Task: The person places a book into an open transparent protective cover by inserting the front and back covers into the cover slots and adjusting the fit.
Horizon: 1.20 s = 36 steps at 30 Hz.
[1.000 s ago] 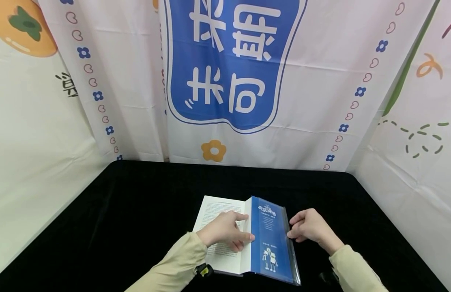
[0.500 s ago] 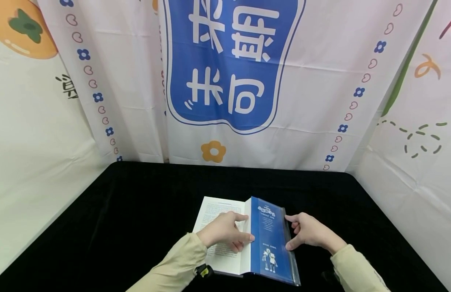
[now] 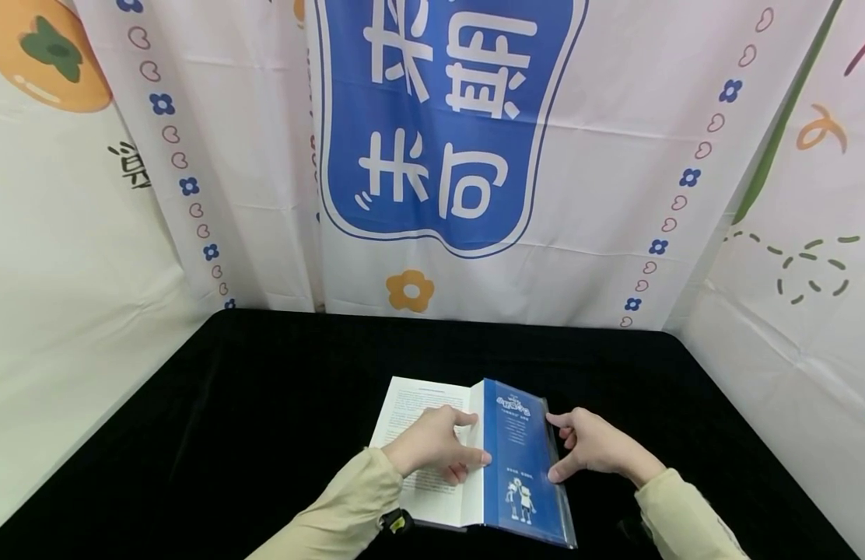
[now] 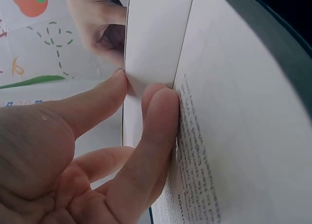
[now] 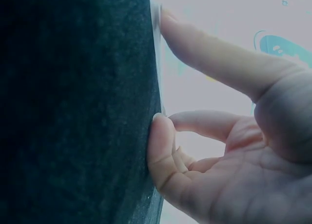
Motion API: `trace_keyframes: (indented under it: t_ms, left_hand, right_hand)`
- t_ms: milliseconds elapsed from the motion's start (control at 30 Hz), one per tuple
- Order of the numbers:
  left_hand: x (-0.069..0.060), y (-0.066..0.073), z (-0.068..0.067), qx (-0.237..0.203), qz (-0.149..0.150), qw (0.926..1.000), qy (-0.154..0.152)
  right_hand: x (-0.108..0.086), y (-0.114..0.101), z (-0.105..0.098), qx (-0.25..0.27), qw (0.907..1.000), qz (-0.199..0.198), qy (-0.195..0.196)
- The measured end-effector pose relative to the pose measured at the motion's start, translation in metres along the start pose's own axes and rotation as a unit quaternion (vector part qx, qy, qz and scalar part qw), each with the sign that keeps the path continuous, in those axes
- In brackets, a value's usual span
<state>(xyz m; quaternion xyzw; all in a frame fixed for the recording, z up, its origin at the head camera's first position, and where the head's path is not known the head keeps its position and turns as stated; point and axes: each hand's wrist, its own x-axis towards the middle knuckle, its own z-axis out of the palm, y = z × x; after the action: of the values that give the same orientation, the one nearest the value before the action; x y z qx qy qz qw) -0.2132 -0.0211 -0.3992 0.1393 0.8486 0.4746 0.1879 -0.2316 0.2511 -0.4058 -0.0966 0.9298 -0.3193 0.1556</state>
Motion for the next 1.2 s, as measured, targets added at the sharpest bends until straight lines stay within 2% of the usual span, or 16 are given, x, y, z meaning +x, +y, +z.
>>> trace_keyframes:
  t_ms: [367,600,1200]
  left_hand:
    - [0.0012,-0.0020,-0.0065,0.014,-0.004,0.9995,-0.027]
    - [0.0018,-0.0022,-0.0046,0.012,-0.006,0.9997,-0.020]
    - [0.0021,-0.0013,-0.0035,0.010,-0.008,0.9997,-0.020]
  right_hand:
    - [-0.0003,0.0015,-0.0008,0.020,0.9995,0.004,-0.022]
    - [-0.0010,0.0041,-0.0018,0.023,0.9991,0.000,-0.036]
    - [-0.0028,0.0037,-0.0007,0.033,0.9987,-0.011,-0.039]
